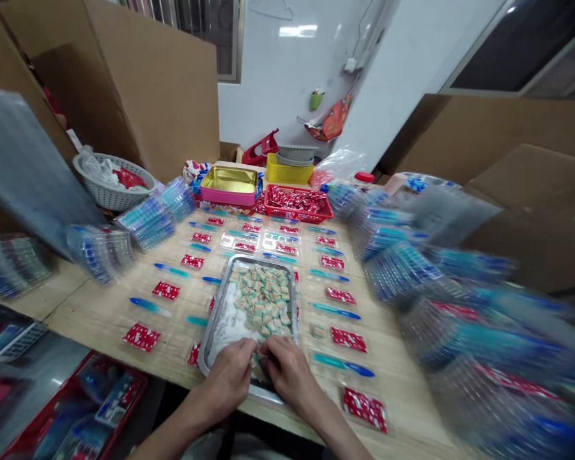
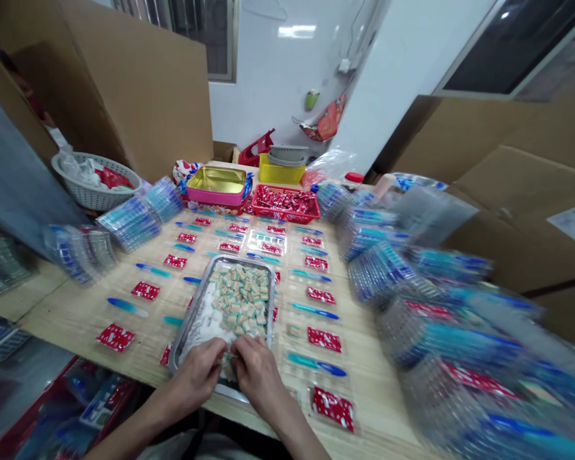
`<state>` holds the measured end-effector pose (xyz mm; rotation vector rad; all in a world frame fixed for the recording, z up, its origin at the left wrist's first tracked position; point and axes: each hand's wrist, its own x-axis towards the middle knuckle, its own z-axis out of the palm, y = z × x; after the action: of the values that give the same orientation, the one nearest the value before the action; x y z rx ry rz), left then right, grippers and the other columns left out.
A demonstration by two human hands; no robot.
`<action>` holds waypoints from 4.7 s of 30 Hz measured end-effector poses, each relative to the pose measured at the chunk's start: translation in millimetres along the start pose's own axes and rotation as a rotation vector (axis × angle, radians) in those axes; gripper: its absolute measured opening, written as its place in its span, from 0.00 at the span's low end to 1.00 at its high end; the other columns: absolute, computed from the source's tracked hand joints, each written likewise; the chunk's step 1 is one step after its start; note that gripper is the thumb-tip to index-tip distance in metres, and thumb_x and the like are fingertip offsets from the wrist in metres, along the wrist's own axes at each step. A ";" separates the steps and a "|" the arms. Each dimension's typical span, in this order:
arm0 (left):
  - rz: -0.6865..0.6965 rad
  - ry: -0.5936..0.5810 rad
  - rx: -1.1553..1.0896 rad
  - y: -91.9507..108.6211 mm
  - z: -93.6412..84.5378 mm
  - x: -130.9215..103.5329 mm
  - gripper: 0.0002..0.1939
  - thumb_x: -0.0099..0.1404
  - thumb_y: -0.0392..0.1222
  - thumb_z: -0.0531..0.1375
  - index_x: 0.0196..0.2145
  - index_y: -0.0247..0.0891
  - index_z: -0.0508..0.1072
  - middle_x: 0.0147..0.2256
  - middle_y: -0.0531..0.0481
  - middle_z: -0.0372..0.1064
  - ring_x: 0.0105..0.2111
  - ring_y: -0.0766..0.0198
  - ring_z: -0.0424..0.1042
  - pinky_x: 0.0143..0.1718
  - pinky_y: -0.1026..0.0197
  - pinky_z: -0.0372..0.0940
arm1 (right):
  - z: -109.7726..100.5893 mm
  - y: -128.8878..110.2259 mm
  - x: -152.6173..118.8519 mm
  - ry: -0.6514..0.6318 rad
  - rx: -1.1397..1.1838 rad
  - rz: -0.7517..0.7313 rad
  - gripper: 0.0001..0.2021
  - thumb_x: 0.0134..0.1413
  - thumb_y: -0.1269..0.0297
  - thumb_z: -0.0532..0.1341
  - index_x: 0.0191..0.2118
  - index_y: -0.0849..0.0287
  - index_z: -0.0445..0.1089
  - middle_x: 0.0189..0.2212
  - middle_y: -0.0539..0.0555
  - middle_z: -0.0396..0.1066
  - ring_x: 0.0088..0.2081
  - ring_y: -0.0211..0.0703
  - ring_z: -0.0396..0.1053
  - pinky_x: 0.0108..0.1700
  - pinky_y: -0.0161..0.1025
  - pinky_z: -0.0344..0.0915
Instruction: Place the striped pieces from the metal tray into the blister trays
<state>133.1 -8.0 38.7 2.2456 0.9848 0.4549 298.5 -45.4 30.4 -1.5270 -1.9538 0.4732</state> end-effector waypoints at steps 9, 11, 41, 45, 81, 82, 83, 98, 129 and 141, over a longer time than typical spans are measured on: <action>-0.063 -0.064 0.141 7.2 -10.4 2.8 0.11 0.57 0.26 0.50 0.32 0.37 0.68 0.35 0.45 0.67 0.39 0.59 0.67 0.41 0.59 0.62 | -24.5 -10.9 0.2 -0.176 0.099 0.103 0.11 0.45 0.84 0.58 0.30 0.58 0.64 0.28 0.48 0.67 0.34 0.41 0.64 0.37 0.35 0.56; -0.104 -0.036 0.205 8.9 -11.7 4.6 0.10 0.57 0.27 0.50 0.32 0.36 0.68 0.36 0.45 0.67 0.40 0.57 0.67 0.43 0.58 0.62 | -28.6 -14.1 2.2 -0.277 0.065 0.061 0.11 0.47 0.83 0.58 0.31 0.58 0.67 0.32 0.49 0.69 0.37 0.42 0.65 0.42 0.37 0.56; -0.084 -0.041 0.035 -8.1 4.5 -4.3 0.14 0.53 0.26 0.55 0.37 0.37 0.69 0.41 0.45 0.69 0.46 0.57 0.66 0.49 0.56 0.62 | 9.2 -6.5 -15.1 0.001 0.093 0.030 0.13 0.44 0.82 0.53 0.33 0.56 0.57 0.30 0.50 0.64 0.33 0.44 0.62 0.35 0.38 0.57; -0.043 -0.018 -0.014 -12.3 9.3 -8.1 0.16 0.55 0.26 0.55 0.41 0.39 0.69 0.44 0.45 0.69 0.49 0.57 0.65 0.53 0.55 0.60 | 12.1 -6.1 -17.6 0.026 0.124 -0.006 0.14 0.44 0.82 0.52 0.35 0.56 0.58 0.32 0.52 0.65 0.35 0.45 0.63 0.36 0.38 0.58; -0.074 -0.050 -0.056 -1.5 -1.1 -7.4 0.22 0.54 0.25 0.49 0.46 0.36 0.63 0.42 0.43 0.69 0.45 0.55 0.68 0.47 0.54 0.63 | 20.4 -7.8 -16.4 0.070 0.171 -0.033 0.14 0.46 0.82 0.51 0.37 0.57 0.59 0.31 0.52 0.65 0.32 0.42 0.65 0.34 0.35 0.61; -0.075 -0.059 -0.060 0.2 -2.2 -6.4 0.20 0.53 0.25 0.49 0.45 0.36 0.63 0.40 0.44 0.70 0.43 0.56 0.68 0.45 0.54 0.63 | 21.0 -7.8 -16.5 0.074 0.180 -0.028 0.14 0.45 0.82 0.51 0.36 0.57 0.59 0.31 0.51 0.65 0.32 0.42 0.64 0.34 0.35 0.60; -0.072 -0.068 -0.065 1.6 -3.0 -5.6 0.20 0.53 0.25 0.49 0.43 0.37 0.64 0.39 0.45 0.70 0.42 0.56 0.69 0.44 0.55 0.63 | 21.1 -7.7 -16.6 0.078 0.185 -0.026 0.14 0.45 0.82 0.51 0.36 0.57 0.59 0.30 0.51 0.65 0.31 0.41 0.64 0.33 0.34 0.60; -0.027 -0.029 -0.046 -3.5 5.8 -7.0 0.23 0.56 0.26 0.48 0.50 0.36 0.61 0.44 0.41 0.70 0.45 0.54 0.68 0.48 0.52 0.64 | 17.2 -9.2 -15.3 0.138 0.110 -0.083 0.13 0.45 0.81 0.51 0.35 0.57 0.59 0.29 0.51 0.65 0.31 0.42 0.65 0.32 0.35 0.61; 0.148 0.482 -0.014 -52.4 19.7 -10.1 0.18 0.62 0.46 0.57 0.51 0.48 0.64 0.32 0.55 0.72 0.28 0.65 0.73 0.32 0.66 0.68 | -142.8 155.5 102.3 -0.046 -0.218 0.257 0.06 0.40 0.81 0.62 0.24 0.64 0.68 0.20 0.46 0.67 0.25 0.36 0.65 0.28 0.32 0.58; 0.072 0.433 -0.053 -48.7 14.9 -11.8 0.16 0.60 0.42 0.57 0.47 0.44 0.68 0.30 0.52 0.74 0.29 0.62 0.74 0.32 0.64 0.68 | -116.4 138.9 84.1 -0.055 -0.572 0.227 0.10 0.47 0.79 0.56 0.27 0.63 0.73 0.35 0.57 0.73 0.31 0.41 0.68 0.31 0.34 0.54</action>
<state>107.5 2.2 -5.7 2.1847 1.0869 1.0185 464.8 62.9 53.0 -2.1202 -2.0752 0.0358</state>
